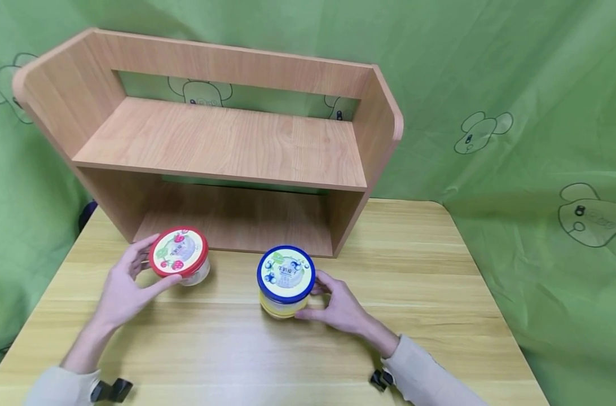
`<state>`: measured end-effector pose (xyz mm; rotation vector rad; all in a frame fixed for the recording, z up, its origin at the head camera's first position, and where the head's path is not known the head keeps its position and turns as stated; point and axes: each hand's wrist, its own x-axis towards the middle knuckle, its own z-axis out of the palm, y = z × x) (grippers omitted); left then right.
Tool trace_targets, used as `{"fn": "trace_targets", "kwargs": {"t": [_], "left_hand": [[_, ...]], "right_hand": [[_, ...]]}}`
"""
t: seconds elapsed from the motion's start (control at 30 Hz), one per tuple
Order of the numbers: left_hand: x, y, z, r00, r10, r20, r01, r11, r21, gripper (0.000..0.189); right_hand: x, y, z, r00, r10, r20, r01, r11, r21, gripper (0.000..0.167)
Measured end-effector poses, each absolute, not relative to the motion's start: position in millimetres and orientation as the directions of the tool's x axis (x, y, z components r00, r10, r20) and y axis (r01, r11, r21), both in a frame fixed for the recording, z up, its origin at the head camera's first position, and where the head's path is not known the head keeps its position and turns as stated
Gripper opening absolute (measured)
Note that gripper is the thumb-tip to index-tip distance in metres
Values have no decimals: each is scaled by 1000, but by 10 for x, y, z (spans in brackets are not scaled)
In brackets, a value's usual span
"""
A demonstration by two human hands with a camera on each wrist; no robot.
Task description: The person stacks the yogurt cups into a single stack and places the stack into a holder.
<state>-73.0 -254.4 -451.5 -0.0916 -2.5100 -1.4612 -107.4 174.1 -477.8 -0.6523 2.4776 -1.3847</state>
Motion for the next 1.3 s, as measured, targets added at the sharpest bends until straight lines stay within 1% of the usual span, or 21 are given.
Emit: {"fn": "trace_targets", "kwargs": {"t": [0.43,0.7,0.93,1.3], "left_hand": [[-690,-2259,-4217,-959,-11,283,252,425,870,84],[-664,-2101,-4048,-947,18,321,304,370,878,87],[-654,-1981,-3930,-927,43,372,368,292,883,90],[-652,-1845,-3747,-917,69,392,395,276,876,92]], "right_hand": [[-1085,1746,-4774,-873,-487,16,-272,458,-846,78],[-1083,1750,-4766,-873,-487,4,-262,462,-847,79],[-1081,1748,-4767,-875,-484,2,-256,460,-850,79],[-1081,1750,-4765,-871,-491,7,-260,448,-855,79]]}}
